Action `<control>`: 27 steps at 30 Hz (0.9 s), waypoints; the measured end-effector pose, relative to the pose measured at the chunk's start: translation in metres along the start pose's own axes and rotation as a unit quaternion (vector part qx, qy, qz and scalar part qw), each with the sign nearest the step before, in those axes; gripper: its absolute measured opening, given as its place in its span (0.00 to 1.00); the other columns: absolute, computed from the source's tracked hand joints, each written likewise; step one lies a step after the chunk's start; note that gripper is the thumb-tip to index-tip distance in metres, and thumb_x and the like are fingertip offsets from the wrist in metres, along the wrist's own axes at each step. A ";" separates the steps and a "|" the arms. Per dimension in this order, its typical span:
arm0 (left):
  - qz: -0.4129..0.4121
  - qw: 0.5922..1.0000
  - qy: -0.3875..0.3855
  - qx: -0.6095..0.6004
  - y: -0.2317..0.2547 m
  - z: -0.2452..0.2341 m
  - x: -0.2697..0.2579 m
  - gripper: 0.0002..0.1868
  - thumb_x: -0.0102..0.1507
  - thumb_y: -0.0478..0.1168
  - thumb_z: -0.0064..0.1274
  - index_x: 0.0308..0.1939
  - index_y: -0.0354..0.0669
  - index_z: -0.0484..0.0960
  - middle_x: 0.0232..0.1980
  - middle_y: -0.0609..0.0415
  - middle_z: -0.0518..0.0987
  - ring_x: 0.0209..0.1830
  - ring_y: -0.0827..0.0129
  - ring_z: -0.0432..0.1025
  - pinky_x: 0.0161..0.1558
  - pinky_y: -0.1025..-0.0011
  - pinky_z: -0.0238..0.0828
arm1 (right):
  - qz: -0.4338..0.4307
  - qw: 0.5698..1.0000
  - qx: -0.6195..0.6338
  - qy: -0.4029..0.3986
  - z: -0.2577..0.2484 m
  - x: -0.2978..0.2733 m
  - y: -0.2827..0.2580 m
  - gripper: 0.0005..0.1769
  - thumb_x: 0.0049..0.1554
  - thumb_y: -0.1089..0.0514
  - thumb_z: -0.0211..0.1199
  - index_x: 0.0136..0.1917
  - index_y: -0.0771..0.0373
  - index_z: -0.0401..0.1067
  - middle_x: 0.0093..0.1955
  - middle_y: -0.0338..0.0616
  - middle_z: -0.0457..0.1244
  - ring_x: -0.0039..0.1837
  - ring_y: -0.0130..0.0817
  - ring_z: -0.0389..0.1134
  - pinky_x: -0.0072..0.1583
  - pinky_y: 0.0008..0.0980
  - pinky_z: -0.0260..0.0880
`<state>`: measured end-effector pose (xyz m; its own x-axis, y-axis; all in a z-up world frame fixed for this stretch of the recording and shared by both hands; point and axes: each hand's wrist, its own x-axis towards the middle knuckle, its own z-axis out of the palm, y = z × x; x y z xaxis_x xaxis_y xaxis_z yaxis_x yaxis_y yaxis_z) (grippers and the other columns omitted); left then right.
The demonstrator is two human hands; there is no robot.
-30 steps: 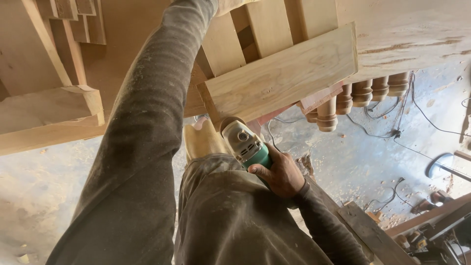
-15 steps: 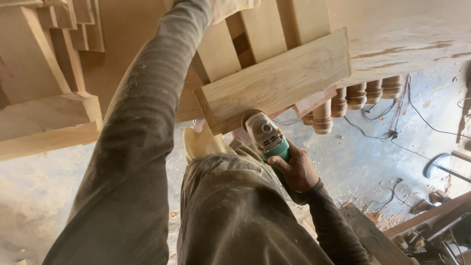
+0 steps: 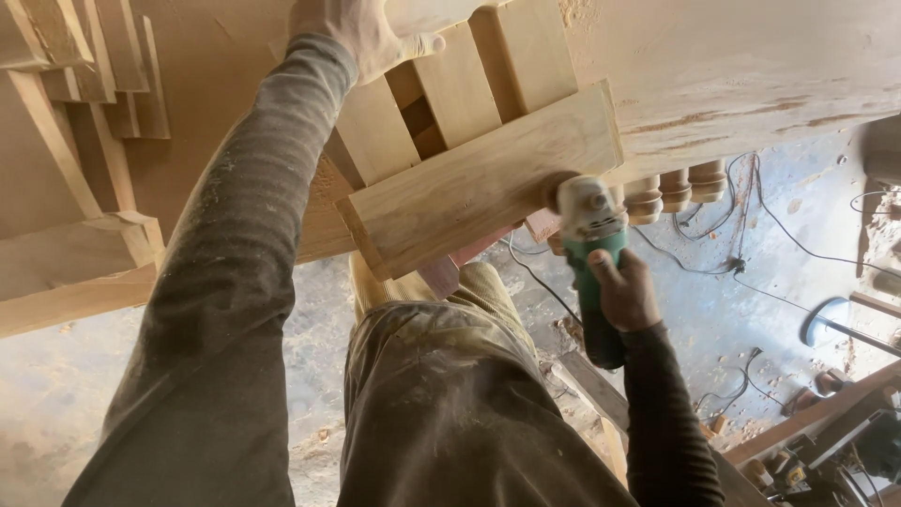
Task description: Sanding small wooden furniture components with a power sander.
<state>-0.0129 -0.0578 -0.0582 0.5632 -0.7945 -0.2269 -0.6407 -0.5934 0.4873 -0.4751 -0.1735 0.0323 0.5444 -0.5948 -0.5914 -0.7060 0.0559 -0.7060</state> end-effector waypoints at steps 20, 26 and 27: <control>0.101 0.982 0.057 -0.150 -0.032 0.054 0.022 0.42 0.60 0.71 0.66 0.47 0.29 0.80 0.37 0.41 0.82 0.34 0.53 0.78 0.34 0.60 0.80 | -0.027 0.999 -0.026 -0.026 0.048 -0.023 -0.011 0.38 0.60 0.30 0.56 0.57 0.71 0.71 0.47 0.48 0.71 0.45 0.35 0.72 0.47 0.35 0.75; -0.019 0.996 -0.081 -0.028 0.013 -0.004 -0.008 0.34 0.65 0.69 0.56 0.41 0.36 0.82 0.25 0.47 0.79 0.20 0.58 0.74 0.19 0.63 0.74 | -0.047 0.992 -0.094 -0.075 0.095 -0.046 -0.028 0.37 0.58 0.31 0.57 0.60 0.67 0.71 0.50 0.50 0.72 0.50 0.39 0.75 0.53 0.38 0.76; -0.009 0.994 -0.085 -0.074 0.013 -0.005 -0.009 0.28 0.66 0.65 0.57 0.40 0.40 0.83 0.23 0.50 0.78 0.18 0.62 0.73 0.18 0.65 0.72 | -0.046 0.989 -0.114 -0.084 0.103 -0.049 -0.032 0.37 0.57 0.31 0.58 0.60 0.66 0.71 0.50 0.50 0.73 0.50 0.39 0.76 0.54 0.39 0.76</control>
<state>-0.0239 -0.0578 -0.0451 0.4700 -0.8019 -0.3689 -0.5410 -0.5919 0.5974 -0.4327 -0.0635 0.0433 0.6649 -0.4456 -0.5994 -0.7235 -0.1848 -0.6651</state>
